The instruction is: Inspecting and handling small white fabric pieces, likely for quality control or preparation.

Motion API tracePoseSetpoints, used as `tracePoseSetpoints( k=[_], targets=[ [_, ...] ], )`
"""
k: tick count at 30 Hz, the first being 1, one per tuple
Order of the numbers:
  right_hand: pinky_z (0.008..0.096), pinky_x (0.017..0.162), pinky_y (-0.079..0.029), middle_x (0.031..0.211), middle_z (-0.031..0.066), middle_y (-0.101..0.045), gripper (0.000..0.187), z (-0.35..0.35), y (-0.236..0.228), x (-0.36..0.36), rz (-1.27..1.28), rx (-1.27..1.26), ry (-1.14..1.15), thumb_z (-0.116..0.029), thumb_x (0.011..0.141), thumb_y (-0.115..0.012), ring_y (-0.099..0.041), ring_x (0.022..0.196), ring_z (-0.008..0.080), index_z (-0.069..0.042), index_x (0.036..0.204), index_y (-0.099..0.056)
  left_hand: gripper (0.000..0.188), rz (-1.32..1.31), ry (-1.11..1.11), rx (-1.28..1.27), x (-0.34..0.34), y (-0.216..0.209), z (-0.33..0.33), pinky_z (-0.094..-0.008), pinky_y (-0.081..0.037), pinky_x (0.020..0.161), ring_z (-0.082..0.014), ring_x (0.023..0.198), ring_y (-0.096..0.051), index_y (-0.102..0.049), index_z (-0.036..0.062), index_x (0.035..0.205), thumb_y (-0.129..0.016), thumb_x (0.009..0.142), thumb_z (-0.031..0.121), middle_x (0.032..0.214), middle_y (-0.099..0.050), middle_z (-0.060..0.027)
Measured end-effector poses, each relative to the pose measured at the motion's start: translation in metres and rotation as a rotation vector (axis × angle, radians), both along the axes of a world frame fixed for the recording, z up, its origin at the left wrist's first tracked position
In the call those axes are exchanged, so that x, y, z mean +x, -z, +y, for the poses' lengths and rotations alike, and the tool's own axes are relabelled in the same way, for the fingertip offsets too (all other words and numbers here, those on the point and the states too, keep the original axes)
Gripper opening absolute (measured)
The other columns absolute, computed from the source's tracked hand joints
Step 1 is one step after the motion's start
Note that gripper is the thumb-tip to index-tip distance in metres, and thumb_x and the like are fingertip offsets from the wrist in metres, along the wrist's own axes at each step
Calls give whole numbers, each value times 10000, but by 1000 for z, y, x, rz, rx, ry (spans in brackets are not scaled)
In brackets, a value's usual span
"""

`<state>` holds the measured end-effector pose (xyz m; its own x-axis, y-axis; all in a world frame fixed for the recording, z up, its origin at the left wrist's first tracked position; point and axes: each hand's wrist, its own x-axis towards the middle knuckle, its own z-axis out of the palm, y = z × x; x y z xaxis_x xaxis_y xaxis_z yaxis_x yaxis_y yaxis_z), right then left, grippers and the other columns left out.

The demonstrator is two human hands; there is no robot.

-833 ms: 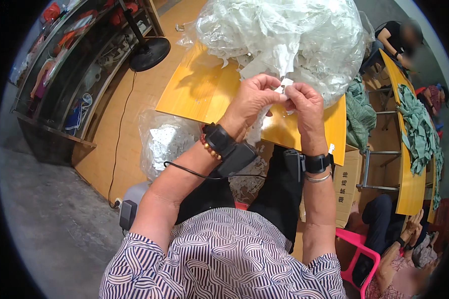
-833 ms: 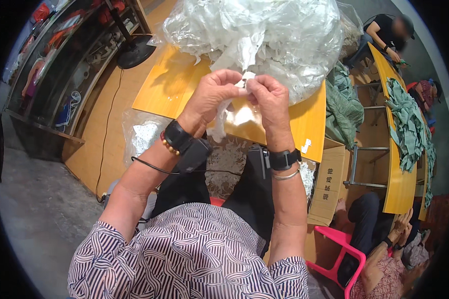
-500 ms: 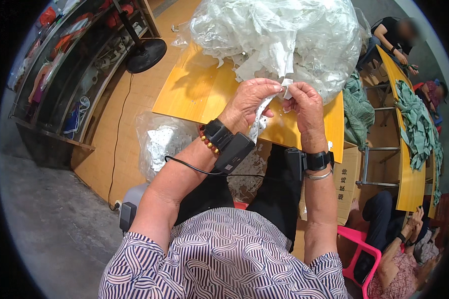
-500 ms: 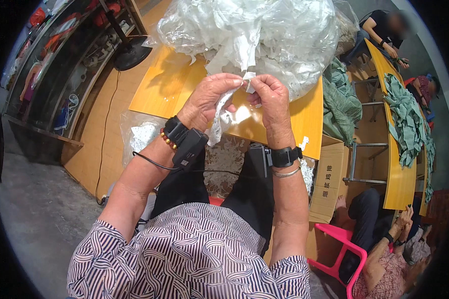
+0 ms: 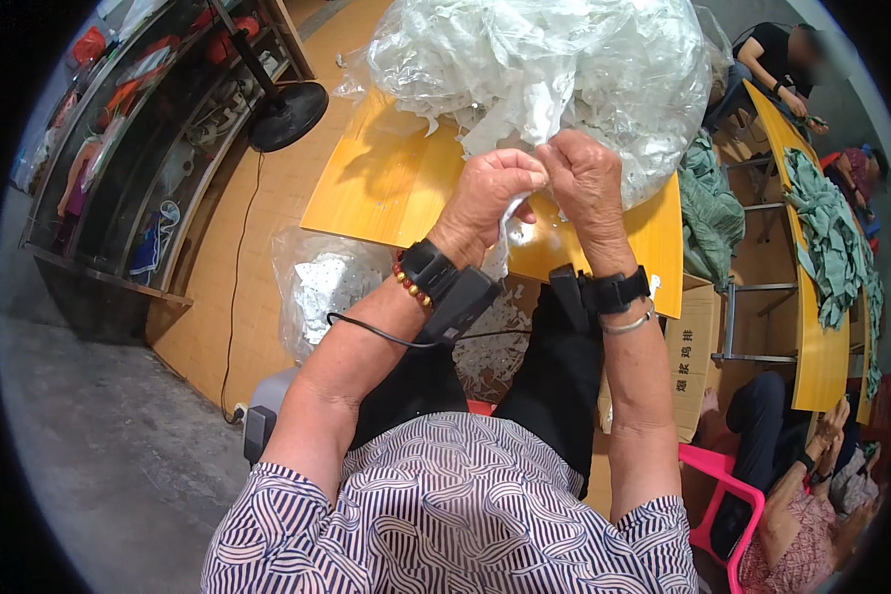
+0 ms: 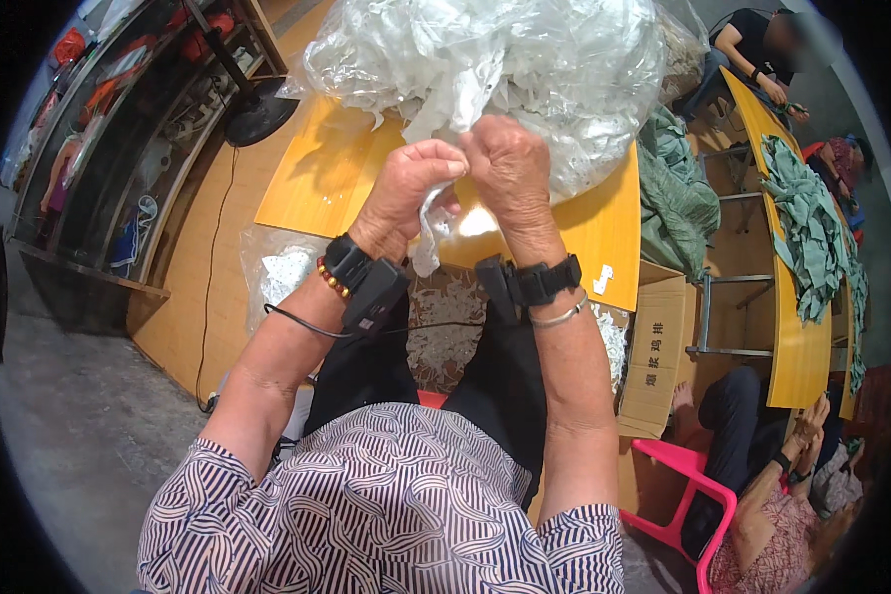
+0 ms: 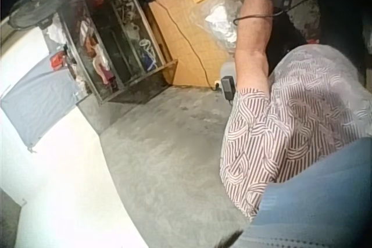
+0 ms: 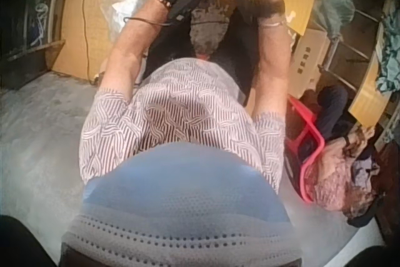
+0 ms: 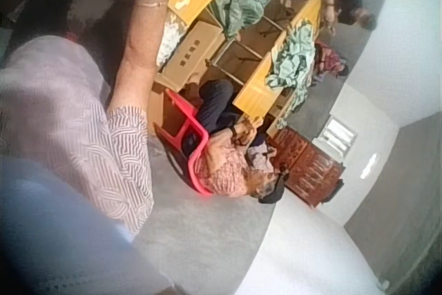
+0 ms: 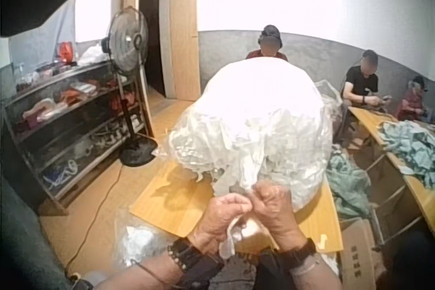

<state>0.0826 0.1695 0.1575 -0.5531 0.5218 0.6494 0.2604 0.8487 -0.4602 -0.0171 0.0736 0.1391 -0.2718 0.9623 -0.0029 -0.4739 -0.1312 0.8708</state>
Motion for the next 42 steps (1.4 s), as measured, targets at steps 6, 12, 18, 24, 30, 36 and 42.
tracePoseSetpoints(
  k=[6,12,18,24,30,36,42],
  targets=[
    [335,561,-437,702,128,-565,165,16,29,28,45,-236,22,-210,756,-596,-554,626,257,-47,781,-598,151,-166,127,280,17,-41,-8,-269,-504,492,-137,489,-544,-569,-20,881,-569,808,112,660,-561,-47],
    [243,680,-436,870,20,-565,359,-35,33,57,338,-1004,-221,-226,778,-620,-530,756,111,-18,1060,-547,188,-390,77,293,-4,-14,-25,-312,-512,561,-156,511,-516,-538,0,920,-566,822,158,663,-525,-57],
    [208,667,-423,849,0,-552,267,-90,52,54,256,-893,-457,-57,697,-669,-511,751,77,-33,949,-583,161,-525,31,193,6,4,-40,-385,-495,679,-181,561,-541,-538,47,910,-580,815,170,723,-560,-63],
    [207,670,-448,814,20,-609,153,-109,48,56,609,-1148,-399,-23,747,-628,-556,716,79,-9,896,-601,197,-632,-14,220,12,42,-55,-441,-438,822,-269,816,-564,-551,49,934,-592,811,198,853,-586,-113],
    [221,702,-464,855,45,-627,159,-105,62,75,647,-1250,-433,-19,763,-614,-579,748,92,2,919,-593,426,-801,160,8,37,63,-86,-460,-359,934,-283,1045,-514,-502,-7,1092,-619,786,266,1079,-551,-146],
    [214,705,-450,855,36,-621,167,-112,77,92,541,-1204,-423,-32,780,-593,-565,748,82,9,942,-589,301,-634,68,-44,50,76,-102,-381,-490,773,-243,909,-595,-504,-31,1062,-545,766,6,1020,-581,-142],
    [224,719,-458,866,47,-619,164,-111,91,94,592,-1317,-393,-37,794,-570,-573,767,95,22,946,-579,238,-396,-71,11,49,75,-112,-343,-495,773,-217,875,-599,-538,-29,1004,-572,777,34,963,-599,-124]
  ],
)
